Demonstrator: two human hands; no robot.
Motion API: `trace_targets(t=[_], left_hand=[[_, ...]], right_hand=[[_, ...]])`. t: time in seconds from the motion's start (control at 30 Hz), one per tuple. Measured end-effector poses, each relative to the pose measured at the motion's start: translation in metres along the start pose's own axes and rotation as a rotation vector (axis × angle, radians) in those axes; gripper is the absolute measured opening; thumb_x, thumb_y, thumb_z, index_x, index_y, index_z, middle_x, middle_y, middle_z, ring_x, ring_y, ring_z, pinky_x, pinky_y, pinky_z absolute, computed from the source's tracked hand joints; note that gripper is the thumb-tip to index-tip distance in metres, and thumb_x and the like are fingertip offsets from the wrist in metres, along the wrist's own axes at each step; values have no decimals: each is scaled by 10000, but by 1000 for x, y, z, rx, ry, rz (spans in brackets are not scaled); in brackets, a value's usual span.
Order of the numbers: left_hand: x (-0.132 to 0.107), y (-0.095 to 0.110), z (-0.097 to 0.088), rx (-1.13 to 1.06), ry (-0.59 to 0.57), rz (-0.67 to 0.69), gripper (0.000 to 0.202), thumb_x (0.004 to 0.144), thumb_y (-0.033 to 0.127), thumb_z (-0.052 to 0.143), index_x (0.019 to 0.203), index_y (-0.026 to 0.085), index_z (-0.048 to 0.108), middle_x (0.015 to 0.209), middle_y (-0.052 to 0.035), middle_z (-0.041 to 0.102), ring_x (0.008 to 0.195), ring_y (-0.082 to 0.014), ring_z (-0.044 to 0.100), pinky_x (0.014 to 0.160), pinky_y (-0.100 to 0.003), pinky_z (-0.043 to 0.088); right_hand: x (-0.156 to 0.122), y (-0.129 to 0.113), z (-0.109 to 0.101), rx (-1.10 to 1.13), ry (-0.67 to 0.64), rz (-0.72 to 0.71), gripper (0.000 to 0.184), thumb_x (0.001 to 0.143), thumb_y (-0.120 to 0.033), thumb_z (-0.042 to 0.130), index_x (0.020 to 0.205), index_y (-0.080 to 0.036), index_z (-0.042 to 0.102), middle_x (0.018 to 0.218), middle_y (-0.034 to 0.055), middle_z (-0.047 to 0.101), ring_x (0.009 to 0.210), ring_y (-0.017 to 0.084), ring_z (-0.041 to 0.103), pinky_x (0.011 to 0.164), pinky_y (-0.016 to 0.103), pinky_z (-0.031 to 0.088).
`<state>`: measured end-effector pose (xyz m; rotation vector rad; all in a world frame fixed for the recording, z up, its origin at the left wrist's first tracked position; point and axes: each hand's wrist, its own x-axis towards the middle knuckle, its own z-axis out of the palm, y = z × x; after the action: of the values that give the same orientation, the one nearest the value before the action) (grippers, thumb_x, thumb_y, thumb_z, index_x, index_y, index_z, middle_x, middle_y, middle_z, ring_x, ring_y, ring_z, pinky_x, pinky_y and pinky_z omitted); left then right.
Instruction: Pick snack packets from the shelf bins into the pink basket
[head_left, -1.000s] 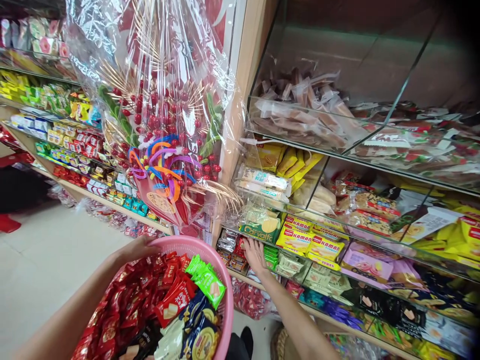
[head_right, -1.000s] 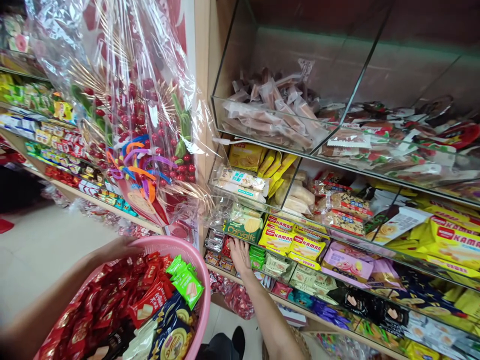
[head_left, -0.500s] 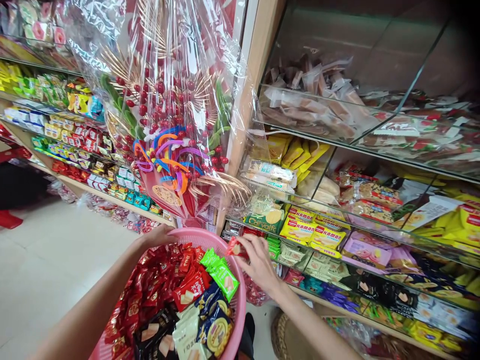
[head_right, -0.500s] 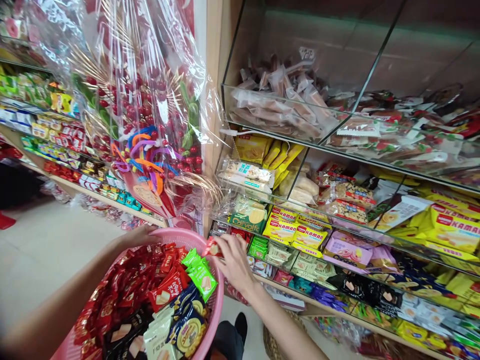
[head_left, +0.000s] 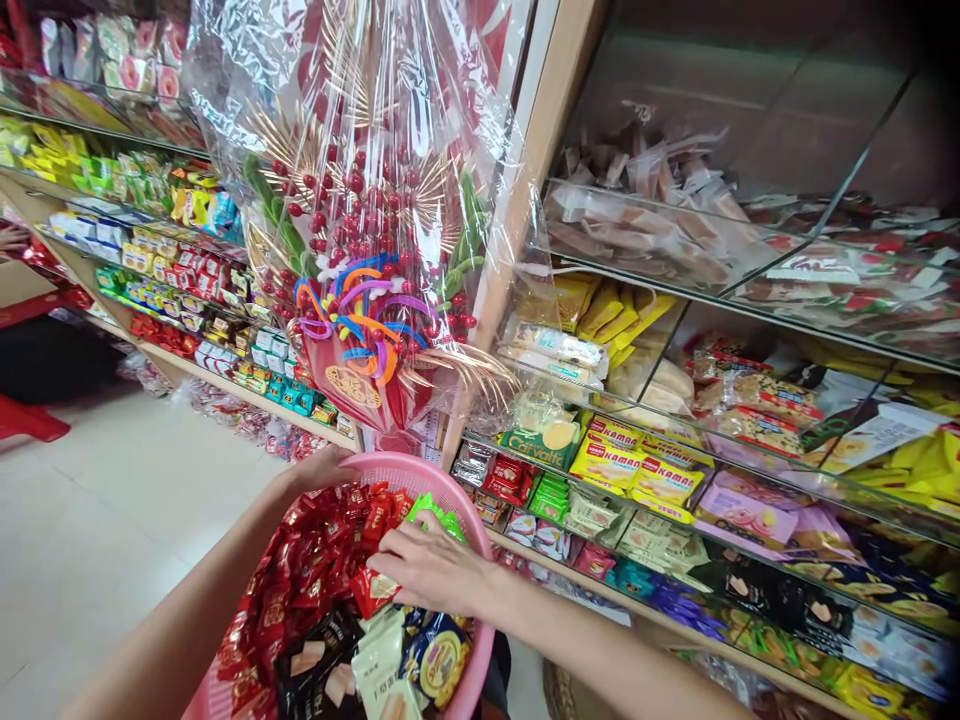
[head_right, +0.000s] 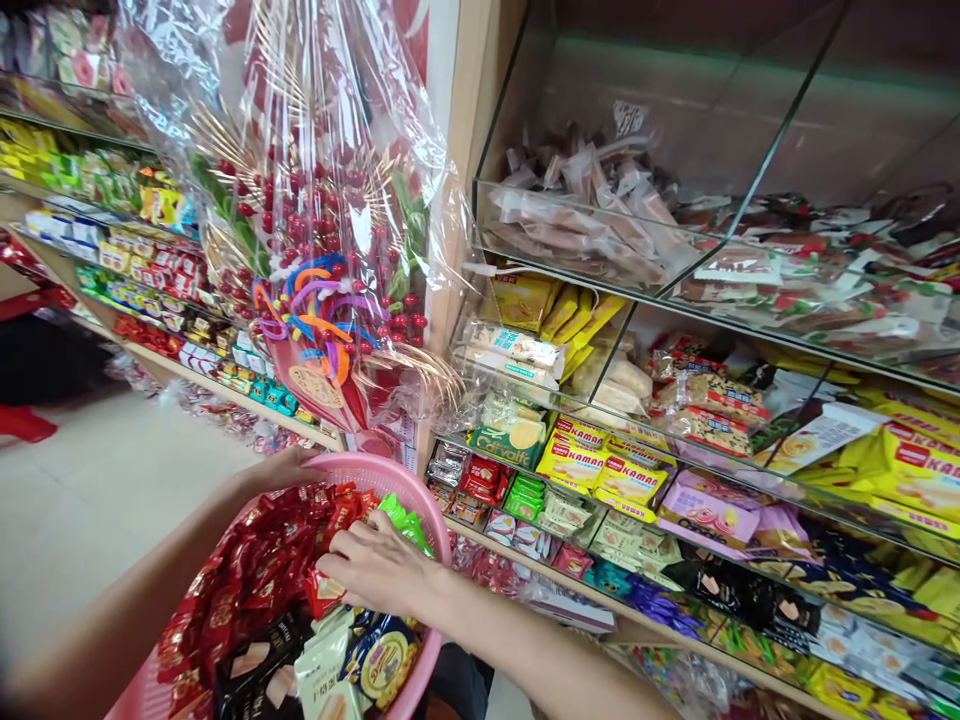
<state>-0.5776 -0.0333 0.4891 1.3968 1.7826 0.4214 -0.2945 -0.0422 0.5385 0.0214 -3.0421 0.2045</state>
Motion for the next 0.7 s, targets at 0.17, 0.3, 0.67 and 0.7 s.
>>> trace_targets(t=[0.17, 0.3, 0.67, 0.7], left_hand=[[-4, 0, -1, -19, -4, -4, 353, 580, 467, 575, 711, 139, 589, 566, 26, 515, 570, -148, 483, 549, -236, 365], [-2, 2, 1, -3, 3, 4, 346, 579, 475, 569, 678, 144, 575, 556, 29, 493, 559, -139, 465, 543, -234, 349], [0, 17, 2, 19, -3, 9, 349, 558, 489, 565, 652, 154, 551, 539, 32, 476, 533, -118, 421, 513, -227, 313], [1, 17, 3, 19, -2, 7, 350, 555, 486, 564, 661, 152, 557, 542, 31, 481, 534, -118, 424, 514, -226, 315]], right_hand=[[5, -3, 6, -23, -2, -18, 278, 844, -300, 552, 1087, -179, 496, 1007, 31, 563, 913, 176, 480, 815, 346, 348], [5, -2, 10, 0, -34, -20, 312, 836, -394, 560, 1072, -194, 522, 990, 32, 564, 919, 175, 475, 806, 330, 347], [17, -16, 1, 100, 10, -52, 301, 876, -436, 468, 1051, -204, 548, 1041, 24, 587, 959, 177, 481, 872, 380, 331], [23, -20, 1, 116, -7, -85, 324, 864, -452, 479, 1068, -207, 539, 1049, 24, 591, 965, 182, 484, 871, 386, 338]])
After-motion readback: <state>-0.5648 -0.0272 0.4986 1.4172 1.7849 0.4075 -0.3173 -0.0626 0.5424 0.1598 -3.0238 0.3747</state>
